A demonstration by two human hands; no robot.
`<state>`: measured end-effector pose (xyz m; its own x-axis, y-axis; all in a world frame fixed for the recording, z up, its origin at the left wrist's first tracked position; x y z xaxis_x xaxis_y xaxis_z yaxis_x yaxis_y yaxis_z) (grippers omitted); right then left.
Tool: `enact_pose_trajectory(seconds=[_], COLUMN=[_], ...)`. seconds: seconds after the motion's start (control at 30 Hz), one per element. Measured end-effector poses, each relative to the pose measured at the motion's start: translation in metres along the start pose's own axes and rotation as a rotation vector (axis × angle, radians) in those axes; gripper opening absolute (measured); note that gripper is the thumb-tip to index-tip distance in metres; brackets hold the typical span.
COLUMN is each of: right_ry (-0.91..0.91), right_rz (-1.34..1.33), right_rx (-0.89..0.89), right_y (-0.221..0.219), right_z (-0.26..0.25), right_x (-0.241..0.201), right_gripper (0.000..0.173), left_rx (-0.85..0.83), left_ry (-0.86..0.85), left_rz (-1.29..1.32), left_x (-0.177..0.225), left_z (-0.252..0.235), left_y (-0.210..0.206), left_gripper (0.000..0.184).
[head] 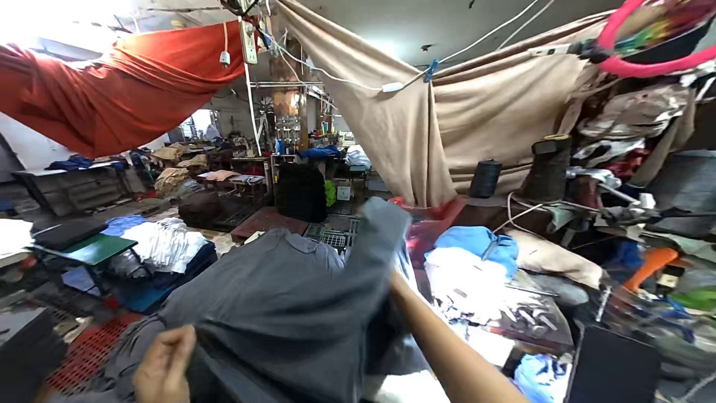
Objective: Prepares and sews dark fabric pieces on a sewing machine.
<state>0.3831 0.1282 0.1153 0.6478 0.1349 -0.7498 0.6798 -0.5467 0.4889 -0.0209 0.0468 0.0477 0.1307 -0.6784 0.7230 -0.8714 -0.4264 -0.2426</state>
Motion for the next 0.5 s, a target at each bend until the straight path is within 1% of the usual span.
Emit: enact_pose_trajectory(seconds=[0.03,0.07,0.1,0.13,0.17,0.2,0.3,0.4,0.5], right_ry=[0.203,0.306,0.352,0.362,0.339,0.289,0.118,0.040,-0.030], right_rz=[0.088,0.134,0.142,0.117,0.083,0.061,0.026,0.056,0.173], right_rx=[-0.059,-0.147,-0.224,-0.287,-0.329,-0.367,-0.412,-0.400,-0.390], right_y=[-0.021,-0.040,-0.057,-0.070,-0.079,-0.086,-0.100,-0.111,-0.125], right_z=[-0.021,-0.031,-0.032,-0.027,-0.017,-0.006,0.035,0.063,0.072], right_x=[-0.003,0.000,0.008,0.016,0.025,0.037,0.076,0.098,0.120], right_gripper=[0.041,0.039,0.039,0.037,0.035,0.032,0.027,0.024,0.025], left_rx=[0.203,0.300,0.312,0.280,0.232,0.180,0.054,-0.004,-0.116], left_ry=[0.082,0.143,0.178,0.176,0.154,0.136,0.084,0.048,-0.040], left_rz=[-0.123,-0.239,-0.333,-0.409,-0.465,-0.505,-0.549,-0.553,-0.560], left_x=[-0.029,-0.054,-0.073,-0.086,-0.096,-0.104,-0.121,-0.124,-0.125], left_z=[-0.006,-0.007,-0.005,-0.002,0.005,0.013,0.029,0.024,0.016], left_y=[0.024,0.046,0.063,0.073,0.077,0.078,0.065,0.032,-0.012], left_gripper=[0.007,0.021,0.036,0.045,0.047,0.045,0.028,0.021,0.019])
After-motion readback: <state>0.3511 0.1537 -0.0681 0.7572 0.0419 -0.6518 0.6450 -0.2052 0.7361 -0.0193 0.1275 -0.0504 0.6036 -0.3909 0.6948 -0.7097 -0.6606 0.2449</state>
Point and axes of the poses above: each hand's wrist, its own z-axis away from the middle knuckle, its own y-axis out of the back of the hand, x = y × z, the point moved 7 cm from there along -z, towards the middle knuckle, and after that the axes turned 11 degrees about x, right-handed, at the moved point
